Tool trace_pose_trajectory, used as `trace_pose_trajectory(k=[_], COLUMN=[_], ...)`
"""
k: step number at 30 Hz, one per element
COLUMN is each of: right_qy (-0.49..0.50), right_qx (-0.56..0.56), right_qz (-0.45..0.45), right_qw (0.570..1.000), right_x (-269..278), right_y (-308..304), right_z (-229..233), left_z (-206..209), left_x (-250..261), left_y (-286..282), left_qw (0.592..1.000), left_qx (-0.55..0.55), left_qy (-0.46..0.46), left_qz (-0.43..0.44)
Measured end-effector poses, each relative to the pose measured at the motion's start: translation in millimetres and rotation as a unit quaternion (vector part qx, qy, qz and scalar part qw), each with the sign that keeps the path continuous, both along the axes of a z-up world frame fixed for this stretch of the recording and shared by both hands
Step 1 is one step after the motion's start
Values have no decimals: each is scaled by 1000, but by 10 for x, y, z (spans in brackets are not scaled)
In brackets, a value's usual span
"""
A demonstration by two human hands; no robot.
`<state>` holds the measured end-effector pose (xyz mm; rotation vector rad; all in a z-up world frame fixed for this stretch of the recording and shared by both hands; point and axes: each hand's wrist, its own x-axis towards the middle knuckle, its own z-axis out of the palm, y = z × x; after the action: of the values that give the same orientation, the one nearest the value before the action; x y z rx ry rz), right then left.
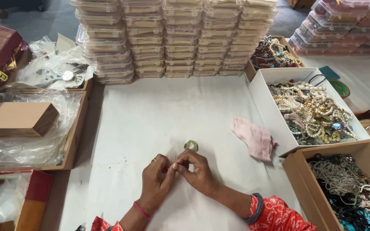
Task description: The person cleans a green ring with a pink cloth, places it in a small plastic bag, and then puts the bag into a beige pouch. They then wipe a clear plastic container with the cloth.
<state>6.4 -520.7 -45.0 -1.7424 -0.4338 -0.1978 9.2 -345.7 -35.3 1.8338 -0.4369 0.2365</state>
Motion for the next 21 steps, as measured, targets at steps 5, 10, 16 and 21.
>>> trace_pose_trajectory(k=[5,10,16,21], right_qy=[-17,14,-65,-109], right_qx=[-9,31,-7,-116], right_qz=[12,-19,-88,-26], right_qw=[1000,999,994,987], right_x=[4,38,35,-41], right_y=[-6,-22,-37,36], right_z=[34,-77,1,21], left_z=[-137,-46,57,71], left_x=[9,-7,-65,-53], left_y=[3,10,16,26], left_qw=[1000,998,981,956], left_qx=[7,37,121,134], left_qy=[-2,-37,-132,-234], left_qz=[6,26,74,117])
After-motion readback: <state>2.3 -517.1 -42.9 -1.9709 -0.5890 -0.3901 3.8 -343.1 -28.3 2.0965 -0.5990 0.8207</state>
